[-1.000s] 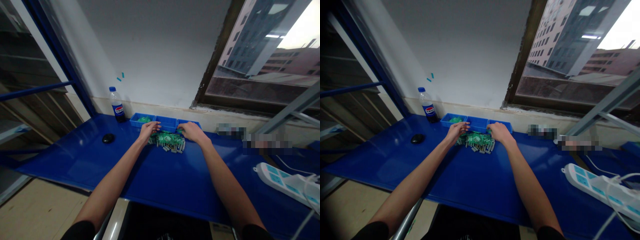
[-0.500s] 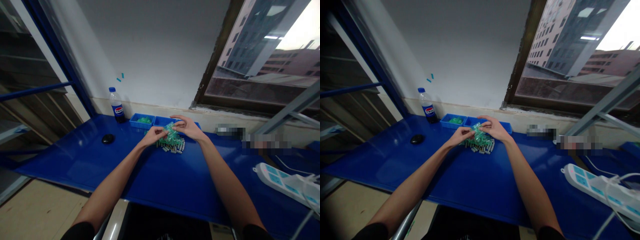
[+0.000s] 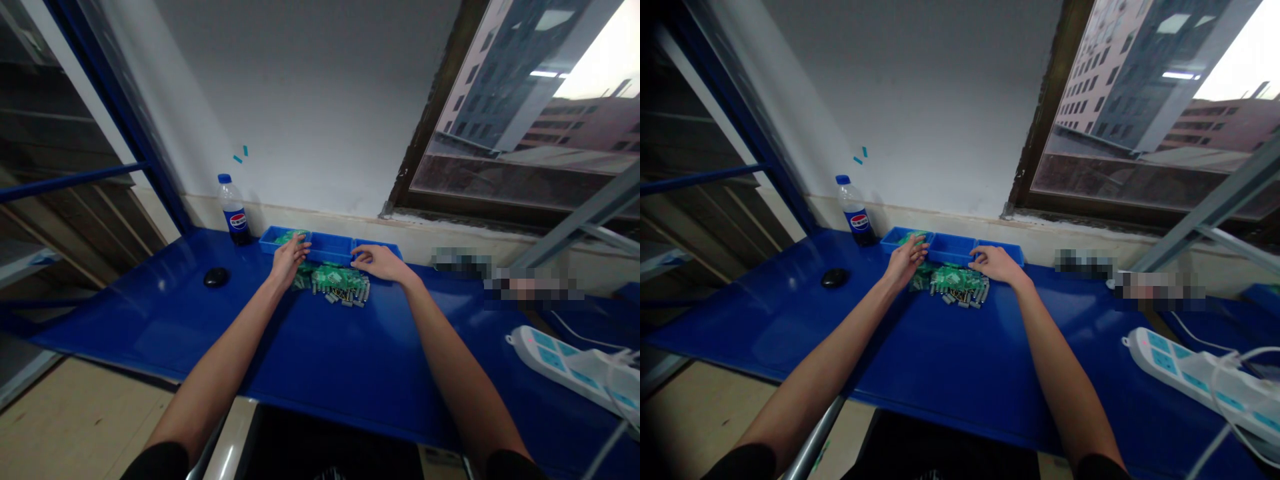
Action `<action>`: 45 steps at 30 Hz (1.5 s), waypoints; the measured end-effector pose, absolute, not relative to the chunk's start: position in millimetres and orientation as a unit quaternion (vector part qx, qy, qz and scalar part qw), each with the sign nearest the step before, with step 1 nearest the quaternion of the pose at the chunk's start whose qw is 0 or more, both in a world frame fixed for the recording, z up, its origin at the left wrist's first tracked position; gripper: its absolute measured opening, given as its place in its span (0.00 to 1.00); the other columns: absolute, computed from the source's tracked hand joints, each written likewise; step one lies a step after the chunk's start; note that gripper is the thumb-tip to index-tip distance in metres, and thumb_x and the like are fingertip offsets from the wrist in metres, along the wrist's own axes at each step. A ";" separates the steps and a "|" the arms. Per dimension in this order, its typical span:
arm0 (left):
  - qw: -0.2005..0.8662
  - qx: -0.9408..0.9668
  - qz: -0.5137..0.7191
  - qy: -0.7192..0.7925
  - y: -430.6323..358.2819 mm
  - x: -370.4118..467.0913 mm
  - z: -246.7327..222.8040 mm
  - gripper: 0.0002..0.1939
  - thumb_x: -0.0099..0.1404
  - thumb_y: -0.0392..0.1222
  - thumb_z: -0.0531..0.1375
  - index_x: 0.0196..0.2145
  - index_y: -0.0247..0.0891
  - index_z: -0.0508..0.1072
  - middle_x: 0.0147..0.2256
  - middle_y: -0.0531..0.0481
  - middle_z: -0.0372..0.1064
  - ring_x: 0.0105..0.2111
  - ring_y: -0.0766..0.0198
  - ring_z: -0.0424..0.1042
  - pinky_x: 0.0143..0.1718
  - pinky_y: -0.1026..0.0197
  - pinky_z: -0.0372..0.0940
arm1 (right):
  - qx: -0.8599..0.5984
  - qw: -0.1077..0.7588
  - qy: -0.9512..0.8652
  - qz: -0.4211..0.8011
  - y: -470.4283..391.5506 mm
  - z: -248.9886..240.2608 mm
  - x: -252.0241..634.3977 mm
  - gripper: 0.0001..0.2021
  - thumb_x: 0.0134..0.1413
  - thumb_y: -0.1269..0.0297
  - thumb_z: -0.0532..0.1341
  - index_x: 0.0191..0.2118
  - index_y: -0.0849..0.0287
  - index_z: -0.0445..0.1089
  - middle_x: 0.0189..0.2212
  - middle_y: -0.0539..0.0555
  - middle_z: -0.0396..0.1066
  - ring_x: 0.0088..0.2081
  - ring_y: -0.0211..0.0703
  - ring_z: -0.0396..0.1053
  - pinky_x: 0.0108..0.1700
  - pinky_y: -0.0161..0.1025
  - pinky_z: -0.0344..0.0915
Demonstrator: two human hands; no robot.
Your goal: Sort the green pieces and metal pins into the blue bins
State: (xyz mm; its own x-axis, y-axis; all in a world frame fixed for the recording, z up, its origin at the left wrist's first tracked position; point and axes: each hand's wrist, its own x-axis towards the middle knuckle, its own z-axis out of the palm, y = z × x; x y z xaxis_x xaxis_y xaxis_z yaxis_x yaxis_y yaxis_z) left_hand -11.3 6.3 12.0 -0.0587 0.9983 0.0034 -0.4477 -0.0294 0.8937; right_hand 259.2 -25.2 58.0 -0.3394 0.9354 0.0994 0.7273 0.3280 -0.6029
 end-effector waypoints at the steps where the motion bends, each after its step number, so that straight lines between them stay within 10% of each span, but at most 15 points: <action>1: 0.595 0.353 0.613 0.381 6.3 -12.2 11.9 0.24 0.60 0.57 0.70 0.45 0.34 0.78 0.39 0.42 0.80 0.32 0.68 0.75 0.33 0.67 0.66 | -0.532 0.213 -0.788 0.226 -24.1 56.9 260.0 0.16 0.59 0.61 0.68 0.51 0.58 0.76 0.39 0.58 0.82 0.41 0.49 0.80 0.50 0.45 0.74; 18: 0.586 0.438 0.558 0.393 -2.9 -3.6 15.0 0.25 0.59 0.59 0.69 0.39 0.32 0.81 0.32 0.44 0.78 0.28 0.68 0.74 0.30 0.67 0.64 | -0.522 0.091 -0.829 0.179 -18.6 41.9 256.5 0.27 0.47 0.75 0.68 0.55 0.57 0.76 0.43 0.56 0.81 0.44 0.49 0.79 0.46 0.39 0.73; 45: 0.568 0.459 0.554 0.400 -3.8 -0.9 14.9 0.24 0.60 0.59 0.68 0.36 0.32 0.81 0.31 0.43 0.78 0.28 0.67 0.73 0.30 0.66 0.63 | -0.477 0.038 -0.862 0.167 -29.0 50.8 248.9 0.34 0.42 0.66 0.72 0.60 0.57 0.74 0.52 0.59 0.79 0.51 0.56 0.76 0.54 0.45 0.69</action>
State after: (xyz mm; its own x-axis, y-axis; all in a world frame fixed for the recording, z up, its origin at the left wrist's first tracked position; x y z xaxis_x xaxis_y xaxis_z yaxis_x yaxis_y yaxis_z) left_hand -0.9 -3.8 14.9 0.0655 0.9964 0.0540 -0.2629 -0.0350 0.9642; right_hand 248.9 -29.0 50.8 -0.5420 0.8351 -0.0942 0.8097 0.4890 -0.3244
